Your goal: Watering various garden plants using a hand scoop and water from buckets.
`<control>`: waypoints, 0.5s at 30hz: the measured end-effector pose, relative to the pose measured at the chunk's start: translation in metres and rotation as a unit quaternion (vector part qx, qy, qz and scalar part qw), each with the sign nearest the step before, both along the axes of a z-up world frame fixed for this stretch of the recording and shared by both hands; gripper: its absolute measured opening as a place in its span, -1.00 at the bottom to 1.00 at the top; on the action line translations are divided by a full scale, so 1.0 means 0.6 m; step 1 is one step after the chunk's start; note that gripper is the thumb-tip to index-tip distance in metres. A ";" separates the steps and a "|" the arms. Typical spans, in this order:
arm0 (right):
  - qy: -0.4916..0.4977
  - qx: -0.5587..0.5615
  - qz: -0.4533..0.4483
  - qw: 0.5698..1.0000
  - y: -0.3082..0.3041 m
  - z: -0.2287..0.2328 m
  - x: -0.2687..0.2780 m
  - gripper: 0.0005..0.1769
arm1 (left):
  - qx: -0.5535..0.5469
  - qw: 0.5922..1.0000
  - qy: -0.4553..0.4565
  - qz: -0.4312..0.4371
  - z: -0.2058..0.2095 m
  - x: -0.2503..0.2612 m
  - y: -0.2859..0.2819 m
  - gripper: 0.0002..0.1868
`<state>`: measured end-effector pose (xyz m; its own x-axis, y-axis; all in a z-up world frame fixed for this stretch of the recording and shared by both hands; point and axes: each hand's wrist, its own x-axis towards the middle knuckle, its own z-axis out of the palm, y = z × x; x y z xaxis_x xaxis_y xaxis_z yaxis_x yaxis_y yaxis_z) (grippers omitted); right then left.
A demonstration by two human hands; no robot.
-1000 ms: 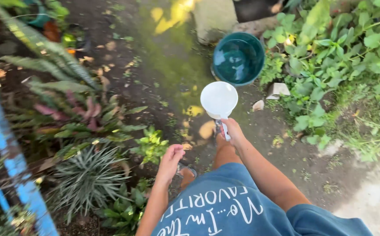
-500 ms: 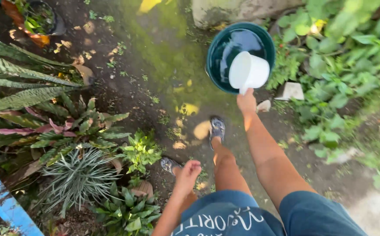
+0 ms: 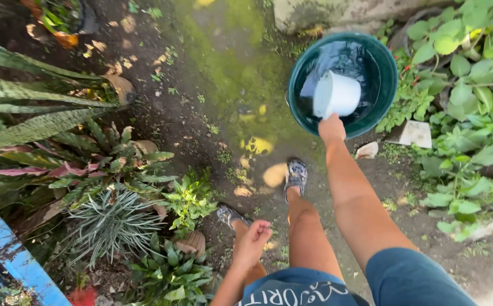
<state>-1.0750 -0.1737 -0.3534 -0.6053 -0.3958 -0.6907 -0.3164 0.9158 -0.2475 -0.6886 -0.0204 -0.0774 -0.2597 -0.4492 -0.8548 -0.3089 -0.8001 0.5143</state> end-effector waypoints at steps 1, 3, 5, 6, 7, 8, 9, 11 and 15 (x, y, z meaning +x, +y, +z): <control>-0.001 0.006 -0.001 1.000 0.004 0.016 0.001 -0.58 | 0.006 1.000 -0.001 -0.001 -0.005 0.000 0.004 -0.76; -0.040 -0.064 -0.096 0.993 0.002 0.054 0.003 -0.65 | -0.005 1.000 -0.003 0.016 -0.012 -0.003 0.014 -0.77; -0.088 -0.120 -0.165 0.975 0.030 0.052 0.000 -0.69 | -0.002 1.000 -0.021 -0.003 0.012 -0.021 0.000 -0.76; -0.135 -0.177 -0.236 0.946 0.045 0.055 -0.004 -0.71 | 0.000 0.999 -0.039 -0.025 0.024 -0.031 -0.009 -0.76; -0.132 -0.177 -0.235 0.947 0.068 0.054 -0.005 -0.71 | 0.001 0.999 -0.036 -0.025 0.021 -0.031 -0.005 -0.76; -0.164 -0.214 -0.271 0.924 0.092 0.054 -0.004 -0.72 | -0.008 0.999 -0.038 -0.035 0.020 -0.031 0.000 -0.76; -0.195 -0.250 -0.305 0.898 0.116 0.057 -0.003 -0.71 | -0.018 0.998 -0.040 -0.046 0.021 -0.029 0.006 -0.75; -0.205 -0.258 -0.305 0.893 0.134 0.117 0.007 -0.67 | -0.033 0.998 -0.026 -0.038 0.042 -0.039 0.000 -0.74; -0.217 -0.277 -0.271 0.896 0.182 0.227 0.039 -0.59 | -0.045 0.998 -0.023 -0.023 0.086 -0.041 0.001 -0.73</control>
